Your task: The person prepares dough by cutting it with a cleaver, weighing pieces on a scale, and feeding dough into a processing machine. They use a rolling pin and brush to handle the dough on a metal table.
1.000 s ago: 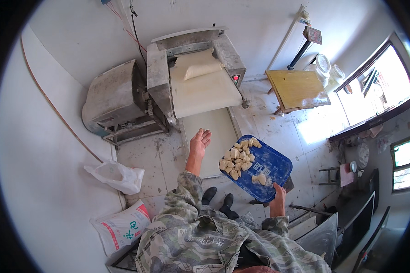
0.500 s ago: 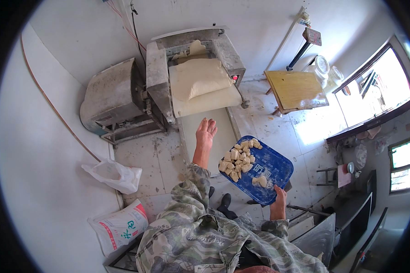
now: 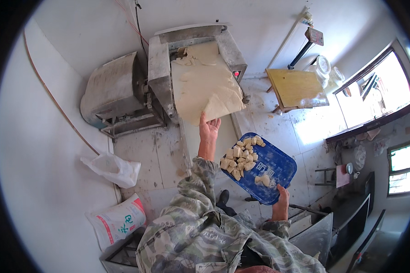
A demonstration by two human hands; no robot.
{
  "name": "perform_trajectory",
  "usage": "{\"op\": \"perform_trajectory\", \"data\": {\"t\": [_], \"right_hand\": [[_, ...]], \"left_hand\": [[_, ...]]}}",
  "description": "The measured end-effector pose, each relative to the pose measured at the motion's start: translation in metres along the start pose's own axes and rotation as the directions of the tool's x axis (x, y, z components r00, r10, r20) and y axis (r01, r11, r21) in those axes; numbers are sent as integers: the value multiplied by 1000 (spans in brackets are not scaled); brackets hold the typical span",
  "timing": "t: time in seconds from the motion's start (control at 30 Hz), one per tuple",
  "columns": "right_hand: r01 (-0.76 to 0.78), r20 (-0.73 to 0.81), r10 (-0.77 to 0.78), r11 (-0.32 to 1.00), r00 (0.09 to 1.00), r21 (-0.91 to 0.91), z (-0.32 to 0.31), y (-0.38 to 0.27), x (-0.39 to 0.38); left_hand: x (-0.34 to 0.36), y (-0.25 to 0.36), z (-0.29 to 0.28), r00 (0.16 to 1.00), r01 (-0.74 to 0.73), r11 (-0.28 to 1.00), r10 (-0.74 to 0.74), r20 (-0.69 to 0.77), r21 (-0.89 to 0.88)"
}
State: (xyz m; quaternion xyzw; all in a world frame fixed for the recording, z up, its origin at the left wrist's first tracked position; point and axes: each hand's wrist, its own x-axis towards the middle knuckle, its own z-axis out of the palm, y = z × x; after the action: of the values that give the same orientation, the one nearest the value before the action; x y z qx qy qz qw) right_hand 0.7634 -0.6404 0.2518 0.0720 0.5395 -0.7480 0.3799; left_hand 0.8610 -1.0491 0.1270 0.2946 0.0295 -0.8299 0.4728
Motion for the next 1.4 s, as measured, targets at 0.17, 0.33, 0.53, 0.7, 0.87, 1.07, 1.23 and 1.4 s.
{"op": "perform_trajectory", "data": {"t": [0.17,0.33,0.53,0.7,0.87,1.07,1.23,1.4], "right_hand": [[1,-25,-2,999,1000,-39,0,-4,-2],[1,-30,-2,999,1000,-32,22,-15,-16],[-11,-42,8,998,999,-63,10,-21,-9],[-25,7,25,998,1000,-53,-1,-13,10],[23,24,-20,995,1000,-93,-25,7,48],[204,108,-174,801,979,-563,49,58,153],[204,-37,-271,801,962,-563,91,73,147],[167,-7,-210,800,978,-576,97,56,127]], "left_hand": [[-26,-10,-39,997,44,998,-42,-70,33],[-50,-13,-85,983,120,992,-116,-140,27],[-74,-43,-148,941,235,971,-214,-262,50],[-103,-70,-212,870,322,939,-242,-429,123],[-134,-103,-224,848,337,929,-227,-479,155],[-121,-76,-203,887,433,820,-312,-340,375],[-128,-42,-219,846,463,754,-220,-486,465],[-98,-18,-225,893,326,792,-79,-444,516]]}}
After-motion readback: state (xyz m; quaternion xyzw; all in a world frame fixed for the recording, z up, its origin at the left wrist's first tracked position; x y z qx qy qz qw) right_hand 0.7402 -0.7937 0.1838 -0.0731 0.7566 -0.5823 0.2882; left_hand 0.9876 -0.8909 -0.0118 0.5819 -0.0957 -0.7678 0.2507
